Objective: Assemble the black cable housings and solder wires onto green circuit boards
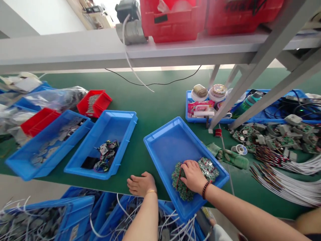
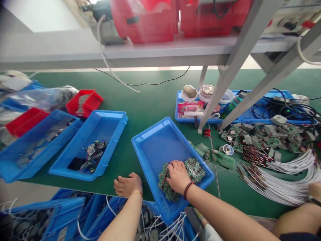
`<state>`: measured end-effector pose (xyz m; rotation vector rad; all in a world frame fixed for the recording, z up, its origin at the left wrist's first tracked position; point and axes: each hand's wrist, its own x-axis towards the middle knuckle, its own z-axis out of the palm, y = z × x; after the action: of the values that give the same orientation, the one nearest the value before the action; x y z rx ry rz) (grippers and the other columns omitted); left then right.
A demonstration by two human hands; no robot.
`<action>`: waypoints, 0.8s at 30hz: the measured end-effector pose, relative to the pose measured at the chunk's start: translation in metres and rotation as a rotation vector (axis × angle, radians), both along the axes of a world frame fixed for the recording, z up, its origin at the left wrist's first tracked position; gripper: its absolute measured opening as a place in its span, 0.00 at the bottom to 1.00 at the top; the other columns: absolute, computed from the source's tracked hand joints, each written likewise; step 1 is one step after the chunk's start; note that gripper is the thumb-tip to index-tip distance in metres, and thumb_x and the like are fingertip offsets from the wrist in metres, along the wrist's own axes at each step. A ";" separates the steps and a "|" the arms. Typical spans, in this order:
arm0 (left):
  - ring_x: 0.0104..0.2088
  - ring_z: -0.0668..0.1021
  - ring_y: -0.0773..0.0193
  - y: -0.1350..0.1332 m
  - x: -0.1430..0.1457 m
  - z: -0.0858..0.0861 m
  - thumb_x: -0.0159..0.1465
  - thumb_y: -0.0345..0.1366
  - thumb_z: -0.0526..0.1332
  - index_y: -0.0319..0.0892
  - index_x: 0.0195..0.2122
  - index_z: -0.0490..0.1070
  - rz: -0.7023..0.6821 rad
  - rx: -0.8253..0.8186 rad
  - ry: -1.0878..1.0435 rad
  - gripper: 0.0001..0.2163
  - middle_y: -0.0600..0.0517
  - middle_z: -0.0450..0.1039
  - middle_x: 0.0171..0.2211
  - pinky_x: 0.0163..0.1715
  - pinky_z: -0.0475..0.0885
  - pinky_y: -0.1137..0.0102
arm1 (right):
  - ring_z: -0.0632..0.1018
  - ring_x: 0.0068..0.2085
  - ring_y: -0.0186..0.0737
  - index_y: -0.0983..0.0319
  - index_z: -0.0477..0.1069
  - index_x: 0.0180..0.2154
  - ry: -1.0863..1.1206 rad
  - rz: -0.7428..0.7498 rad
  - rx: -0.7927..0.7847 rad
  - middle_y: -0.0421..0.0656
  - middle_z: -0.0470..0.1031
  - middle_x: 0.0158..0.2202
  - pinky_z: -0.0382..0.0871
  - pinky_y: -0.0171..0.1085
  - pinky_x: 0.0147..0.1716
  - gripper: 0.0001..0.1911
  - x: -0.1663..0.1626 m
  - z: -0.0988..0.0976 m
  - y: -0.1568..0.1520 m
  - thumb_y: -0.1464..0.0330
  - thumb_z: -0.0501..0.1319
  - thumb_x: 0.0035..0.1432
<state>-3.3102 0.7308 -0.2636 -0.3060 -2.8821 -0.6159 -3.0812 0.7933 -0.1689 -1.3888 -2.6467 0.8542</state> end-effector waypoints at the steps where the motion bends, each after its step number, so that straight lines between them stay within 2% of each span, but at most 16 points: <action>1: 0.70 0.61 0.40 0.000 0.001 -0.001 0.67 0.38 0.59 0.35 0.64 0.61 -0.001 0.001 0.004 0.25 0.32 0.61 0.67 0.66 0.59 0.42 | 0.71 0.60 0.57 0.64 0.73 0.52 0.012 0.006 0.010 0.53 0.73 0.57 0.62 0.57 0.62 0.19 0.002 0.001 -0.002 0.66 0.69 0.60; 6: 0.70 0.62 0.39 0.001 0.003 -0.004 0.67 0.38 0.59 0.36 0.64 0.61 -0.009 0.008 0.020 0.25 0.32 0.62 0.67 0.66 0.59 0.41 | 0.72 0.58 0.57 0.59 0.74 0.53 0.093 0.068 0.053 0.50 0.74 0.56 0.63 0.56 0.62 0.19 0.015 0.005 -0.019 0.72 0.67 0.60; 9: 0.70 0.62 0.39 0.001 0.004 -0.006 0.67 0.37 0.60 0.36 0.64 0.61 -0.009 0.007 0.023 0.25 0.32 0.62 0.67 0.66 0.59 0.40 | 0.73 0.57 0.54 0.57 0.73 0.56 0.136 0.095 0.075 0.49 0.75 0.56 0.63 0.53 0.62 0.19 0.020 0.001 -0.034 0.74 0.62 0.64; 12: 0.70 0.62 0.39 0.002 0.004 -0.007 0.67 0.37 0.60 0.36 0.65 0.61 -0.009 0.004 0.024 0.26 0.32 0.62 0.67 0.66 0.60 0.40 | 0.70 0.61 0.53 0.57 0.72 0.58 0.169 0.100 0.099 0.48 0.74 0.59 0.62 0.51 0.64 0.21 0.025 -0.007 -0.048 0.77 0.57 0.67; 18: 0.69 0.63 0.38 0.003 0.004 -0.011 0.66 0.35 0.62 0.35 0.65 0.62 -0.001 0.011 0.042 0.27 0.33 0.62 0.67 0.66 0.60 0.40 | 0.71 0.58 0.53 0.62 0.73 0.54 0.214 0.053 0.140 0.51 0.75 0.54 0.64 0.52 0.62 0.18 0.034 -0.020 -0.062 0.79 0.57 0.65; 24: 0.69 0.64 0.39 0.003 0.002 -0.017 0.65 0.34 0.62 0.35 0.63 0.63 -0.002 0.041 0.078 0.26 0.33 0.63 0.66 0.66 0.61 0.40 | 0.71 0.53 0.52 0.61 0.72 0.51 0.246 0.001 0.129 0.50 0.75 0.50 0.66 0.52 0.58 0.16 0.040 -0.016 -0.068 0.80 0.57 0.65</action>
<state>-3.3082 0.7343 -0.2805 -0.3204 -2.7914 -0.6470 -3.0414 0.7257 -0.1849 -1.1706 -2.4683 0.7816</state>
